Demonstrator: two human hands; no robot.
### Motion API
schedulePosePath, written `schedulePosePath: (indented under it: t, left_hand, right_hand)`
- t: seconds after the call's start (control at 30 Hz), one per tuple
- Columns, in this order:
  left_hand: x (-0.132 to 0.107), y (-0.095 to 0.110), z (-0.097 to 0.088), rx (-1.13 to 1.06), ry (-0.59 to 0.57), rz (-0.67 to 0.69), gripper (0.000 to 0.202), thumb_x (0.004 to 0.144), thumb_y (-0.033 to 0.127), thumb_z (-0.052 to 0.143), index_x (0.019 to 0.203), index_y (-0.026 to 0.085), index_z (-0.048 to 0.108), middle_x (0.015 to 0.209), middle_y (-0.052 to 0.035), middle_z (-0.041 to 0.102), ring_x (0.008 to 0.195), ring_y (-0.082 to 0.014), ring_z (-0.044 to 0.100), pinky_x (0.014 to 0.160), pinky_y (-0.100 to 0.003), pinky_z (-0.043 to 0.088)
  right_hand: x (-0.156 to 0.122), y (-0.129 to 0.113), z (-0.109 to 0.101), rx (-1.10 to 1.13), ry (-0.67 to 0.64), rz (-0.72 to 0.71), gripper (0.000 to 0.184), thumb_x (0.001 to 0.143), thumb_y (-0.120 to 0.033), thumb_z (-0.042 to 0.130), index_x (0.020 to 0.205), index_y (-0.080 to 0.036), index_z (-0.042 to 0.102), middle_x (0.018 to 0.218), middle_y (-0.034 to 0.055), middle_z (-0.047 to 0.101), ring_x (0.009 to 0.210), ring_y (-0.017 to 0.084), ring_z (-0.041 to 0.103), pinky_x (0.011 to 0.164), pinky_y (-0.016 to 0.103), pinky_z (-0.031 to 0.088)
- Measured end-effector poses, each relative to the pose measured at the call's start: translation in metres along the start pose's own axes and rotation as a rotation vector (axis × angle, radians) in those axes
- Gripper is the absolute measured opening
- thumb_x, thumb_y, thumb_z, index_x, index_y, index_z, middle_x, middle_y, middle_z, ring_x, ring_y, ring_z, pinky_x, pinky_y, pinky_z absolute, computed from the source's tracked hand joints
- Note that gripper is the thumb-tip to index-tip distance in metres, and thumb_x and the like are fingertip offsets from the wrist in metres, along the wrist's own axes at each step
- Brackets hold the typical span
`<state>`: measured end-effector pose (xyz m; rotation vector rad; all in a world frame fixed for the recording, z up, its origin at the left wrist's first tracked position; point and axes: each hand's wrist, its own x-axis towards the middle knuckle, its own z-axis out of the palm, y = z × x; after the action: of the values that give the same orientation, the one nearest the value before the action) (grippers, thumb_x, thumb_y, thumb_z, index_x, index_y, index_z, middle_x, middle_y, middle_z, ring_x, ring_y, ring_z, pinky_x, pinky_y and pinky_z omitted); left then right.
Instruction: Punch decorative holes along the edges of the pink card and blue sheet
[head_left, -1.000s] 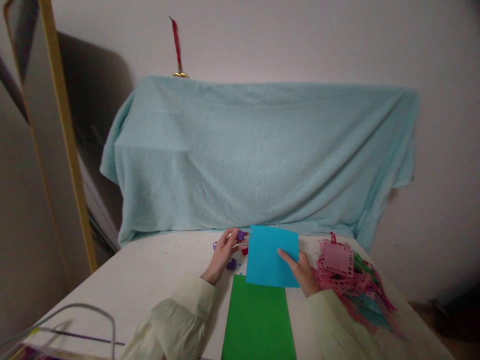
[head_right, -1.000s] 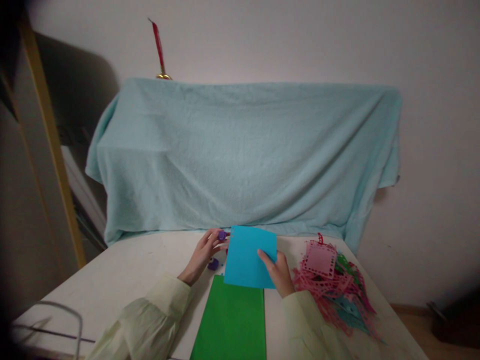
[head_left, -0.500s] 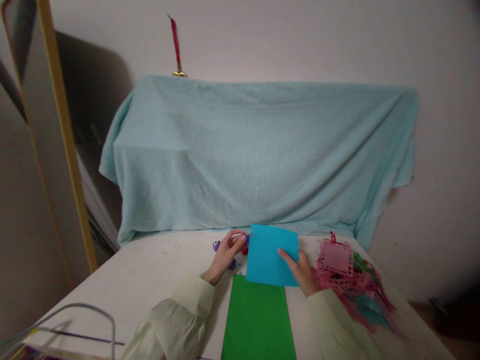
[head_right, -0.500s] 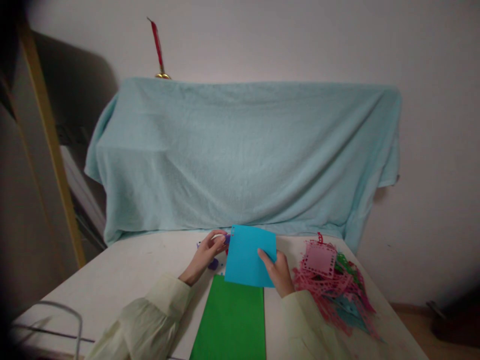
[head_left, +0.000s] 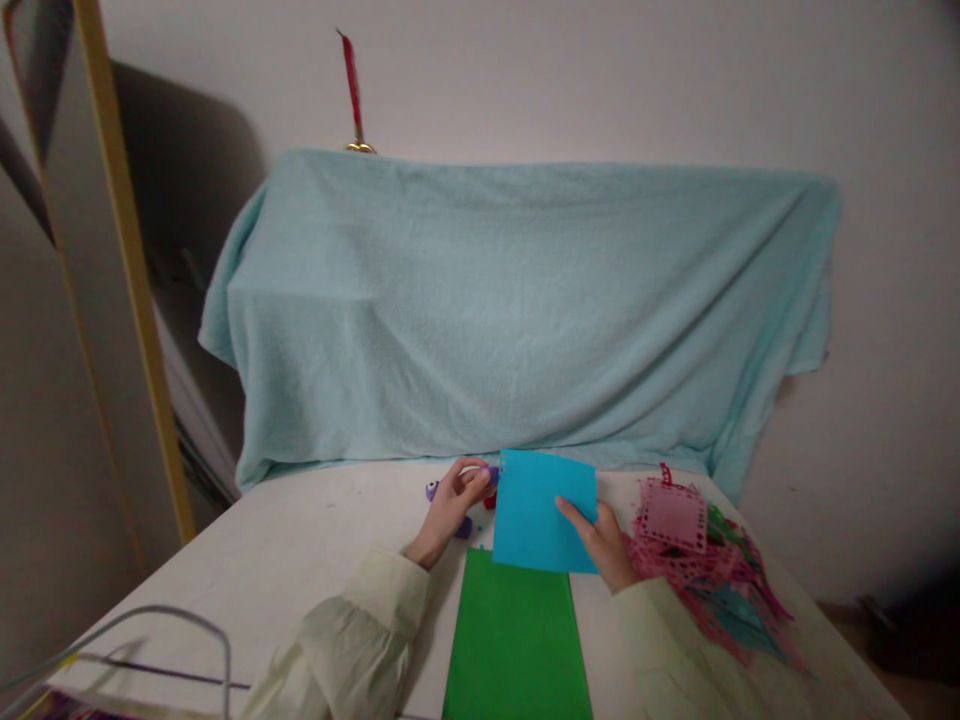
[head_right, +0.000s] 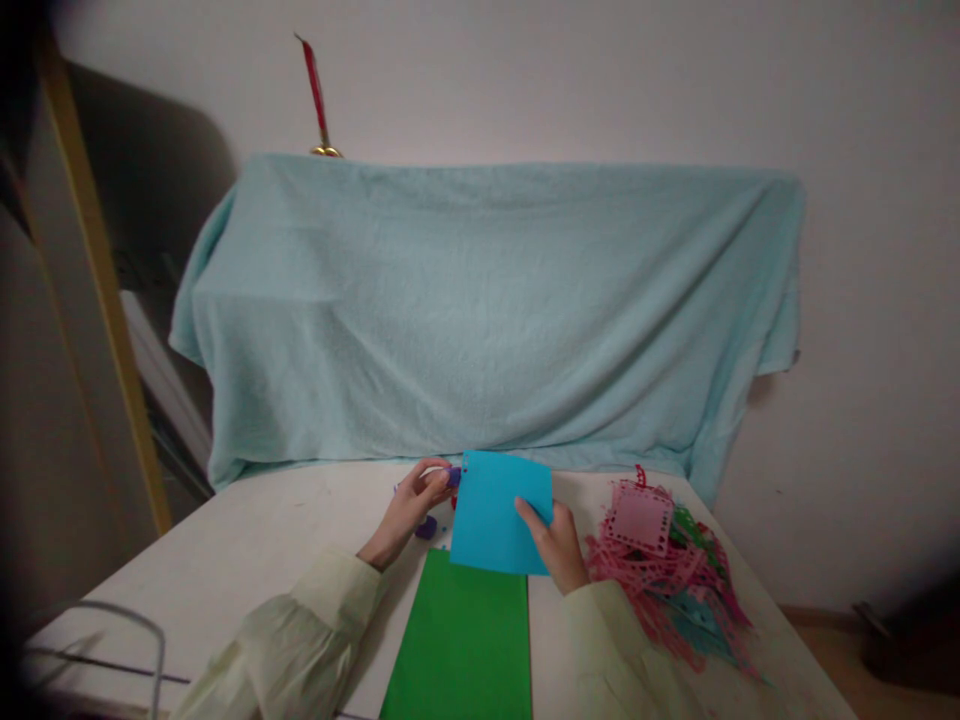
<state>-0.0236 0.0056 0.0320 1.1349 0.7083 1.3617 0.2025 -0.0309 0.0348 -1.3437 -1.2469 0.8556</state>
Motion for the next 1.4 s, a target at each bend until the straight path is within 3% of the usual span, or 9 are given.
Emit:
schedulePosePath:
  t: [0.6, 0.87, 1.07, 1.2, 1.4]
  left_hand:
    - [0.0019, -0.0065, -0.005, 0.15, 0.018, 0.051, 0.032, 0.072, 0.037, 0.068, 0.095, 0.017, 0.055, 0.092, -0.0053, 0.062, 0.087, -0.0169, 0.06, 0.077, -0.028, 0.047]
    - [-0.0015, 0.0019, -0.0019, 0.095, -0.053, -0.047, 0.048, 0.066, 0.036, 0.073, 0.106, 0.019, 0.054, 0.083, -0.0028, 0.065, 0.07, -0.0145, 0.061, 0.068, -0.026, 0.046]
    - [-0.0015, -0.0024, -0.0034, 0.099, -0.07, -0.091, 0.052, 0.064, 0.032, 0.075, 0.111, 0.019, 0.056, 0.089, -0.0057, 0.067, 0.081, -0.0173, 0.062, 0.074, -0.028, 0.046]
    - [-0.0015, -0.0052, -0.0042, 0.097, -0.091, -0.134, 0.047, 0.062, 0.031, 0.077, 0.104, 0.016, 0.062, 0.1, -0.0094, 0.066, 0.09, -0.0202, 0.061, 0.081, -0.03, 0.045]
    - [-0.0022, -0.005, -0.0039, 0.086, -0.088, -0.143, 0.041, 0.063, 0.03, 0.076, 0.1, 0.015, 0.065, 0.096, -0.0093, 0.067, 0.086, -0.0191, 0.061, 0.08, -0.029, 0.044]
  right_hand:
    - [0.0011, 0.0051, 0.0005, 0.015, -0.024, -0.024, 0.038, 0.065, -0.049, 0.067, 0.086, -0.017, 0.07, 0.083, 0.0063, 0.072, 0.074, 0.025, 0.064, 0.069, 0.033, 0.048]
    - [0.0001, 0.0025, 0.0012, -0.032, -0.022, -0.011, 0.029, 0.067, -0.048, 0.065, 0.08, -0.023, 0.069, 0.08, 0.0032, 0.072, 0.076, 0.025, 0.063, 0.07, 0.033, 0.047]
    - [-0.0025, 0.0011, 0.0018, -0.047, -0.043, -0.02, 0.027, 0.068, -0.047, 0.063, 0.08, -0.023, 0.068, 0.08, 0.0024, 0.071, 0.077, 0.024, 0.063, 0.073, 0.033, 0.047]
    - [-0.0028, 0.0023, 0.0018, -0.054, -0.025, -0.019, 0.025, 0.067, -0.045, 0.065, 0.077, -0.023, 0.068, 0.075, 0.0022, 0.071, 0.074, 0.024, 0.062, 0.069, 0.032, 0.046]
    - [-0.003, 0.0021, 0.0022, -0.067, -0.028, -0.016, 0.023, 0.066, -0.045, 0.066, 0.075, -0.024, 0.067, 0.073, 0.0013, 0.07, 0.072, 0.024, 0.062, 0.068, 0.032, 0.046]
